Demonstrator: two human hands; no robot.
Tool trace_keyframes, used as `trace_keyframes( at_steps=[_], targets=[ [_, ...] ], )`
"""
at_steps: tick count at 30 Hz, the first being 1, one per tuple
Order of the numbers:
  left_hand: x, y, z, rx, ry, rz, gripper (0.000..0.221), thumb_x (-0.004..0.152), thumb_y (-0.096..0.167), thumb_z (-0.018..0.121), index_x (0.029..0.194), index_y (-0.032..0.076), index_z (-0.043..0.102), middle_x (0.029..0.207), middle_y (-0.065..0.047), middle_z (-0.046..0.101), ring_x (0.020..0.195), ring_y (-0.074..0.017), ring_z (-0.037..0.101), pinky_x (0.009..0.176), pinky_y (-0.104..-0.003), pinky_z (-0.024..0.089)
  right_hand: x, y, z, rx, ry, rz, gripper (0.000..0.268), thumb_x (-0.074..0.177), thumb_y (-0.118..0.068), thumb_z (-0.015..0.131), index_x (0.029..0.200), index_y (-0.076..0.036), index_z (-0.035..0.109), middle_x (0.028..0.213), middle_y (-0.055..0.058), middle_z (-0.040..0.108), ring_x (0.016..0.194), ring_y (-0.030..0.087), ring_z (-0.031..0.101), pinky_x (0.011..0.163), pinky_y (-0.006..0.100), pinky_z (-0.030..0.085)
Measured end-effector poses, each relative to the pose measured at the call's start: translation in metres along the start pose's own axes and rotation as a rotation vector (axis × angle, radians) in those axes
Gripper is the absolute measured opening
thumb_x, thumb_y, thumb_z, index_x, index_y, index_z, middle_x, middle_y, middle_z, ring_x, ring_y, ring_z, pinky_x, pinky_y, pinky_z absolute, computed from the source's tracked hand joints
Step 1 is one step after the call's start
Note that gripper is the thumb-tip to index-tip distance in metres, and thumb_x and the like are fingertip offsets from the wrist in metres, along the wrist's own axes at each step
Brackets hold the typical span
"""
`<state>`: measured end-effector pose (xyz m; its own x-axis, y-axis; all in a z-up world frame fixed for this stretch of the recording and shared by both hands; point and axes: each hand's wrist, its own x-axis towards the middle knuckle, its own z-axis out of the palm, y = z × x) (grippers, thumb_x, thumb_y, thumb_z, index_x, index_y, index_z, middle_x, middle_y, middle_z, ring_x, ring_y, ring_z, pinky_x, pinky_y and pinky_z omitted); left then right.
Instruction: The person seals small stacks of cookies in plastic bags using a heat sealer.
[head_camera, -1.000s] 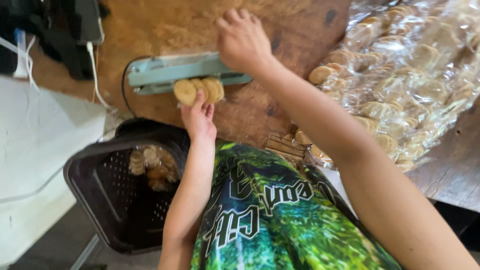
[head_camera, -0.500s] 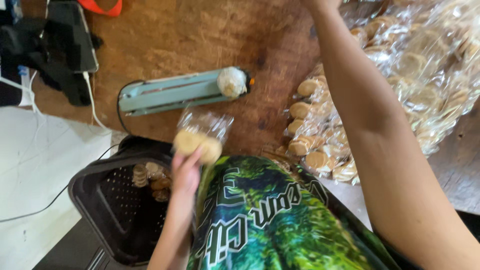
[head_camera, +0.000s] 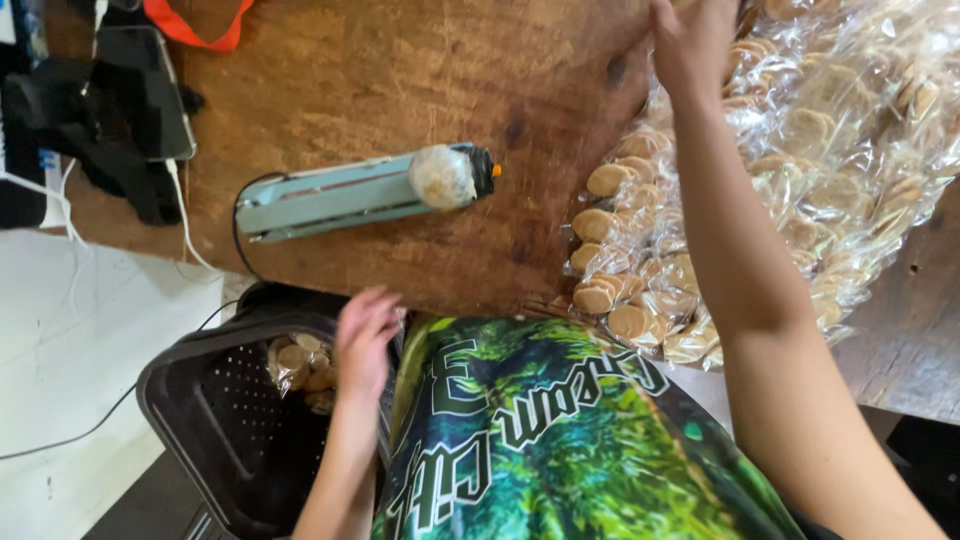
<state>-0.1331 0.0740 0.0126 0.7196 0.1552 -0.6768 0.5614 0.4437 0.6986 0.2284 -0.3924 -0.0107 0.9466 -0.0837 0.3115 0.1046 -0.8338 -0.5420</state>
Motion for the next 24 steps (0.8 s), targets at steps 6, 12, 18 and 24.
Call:
trace_keyframes(
  at_steps=[6, 12, 18, 24],
  targets=[
    [0.040, 0.025, 0.164, -0.164, -0.758, -0.078, 0.059, 0.103, 0.037, 0.065, 0.149, 0.005, 0.049, 0.143, -0.011, 0.059, 0.128, -0.0224, 0.059, 0.106, -0.039, 0.051, -0.090, -0.143, -0.139, 0.911, -0.322, 0.065, 0.065, 0.110, -0.008, 0.064, 0.166, -0.002, 0.033, 0.172, 0.009, 0.031, 0.157, 0.027, 0.034, 0.126, 0.041, 0.037],
    [0.048, 0.010, 0.227, -0.587, -0.804, -0.082, 0.066, 0.090, 0.023, 0.084, 0.145, 0.013, 0.050, 0.139, -0.003, 0.059, 0.130, -0.0192, 0.058, 0.111, -0.042, 0.052, -0.177, -0.189, -0.165, 1.237, -0.521, 0.357, 0.070, 0.103, -0.013, 0.064, 0.165, -0.003, 0.033, 0.175, 0.010, 0.032, 0.152, 0.027, 0.044, 0.120, 0.039, 0.046],
    [0.069, -0.015, 0.185, -0.355, -0.391, -0.182, 0.054, 0.082, 0.018, 0.085, 0.129, 0.011, 0.060, 0.118, -0.006, 0.070, 0.110, -0.0214, 0.069, 0.096, -0.037, 0.057, -0.202, -0.156, -0.113, 0.966, -0.622, 0.430, 0.064, 0.102, -0.013, 0.068, 0.161, -0.001, 0.045, 0.159, 0.015, 0.049, 0.143, 0.023, 0.051, 0.118, 0.037, 0.043],
    [0.091, -0.024, 0.155, -0.386, -0.134, 0.034, 0.052, 0.082, 0.013, 0.086, 0.123, 0.015, 0.054, 0.115, -0.001, 0.067, 0.102, -0.0142, 0.066, 0.088, -0.030, 0.055, -0.163, -0.149, -0.045, 0.655, -0.690, 0.196, 0.054, 0.101, -0.018, 0.068, 0.152, -0.005, 0.053, 0.154, 0.010, 0.048, 0.127, 0.020, 0.058, 0.107, 0.034, 0.051]
  ],
)
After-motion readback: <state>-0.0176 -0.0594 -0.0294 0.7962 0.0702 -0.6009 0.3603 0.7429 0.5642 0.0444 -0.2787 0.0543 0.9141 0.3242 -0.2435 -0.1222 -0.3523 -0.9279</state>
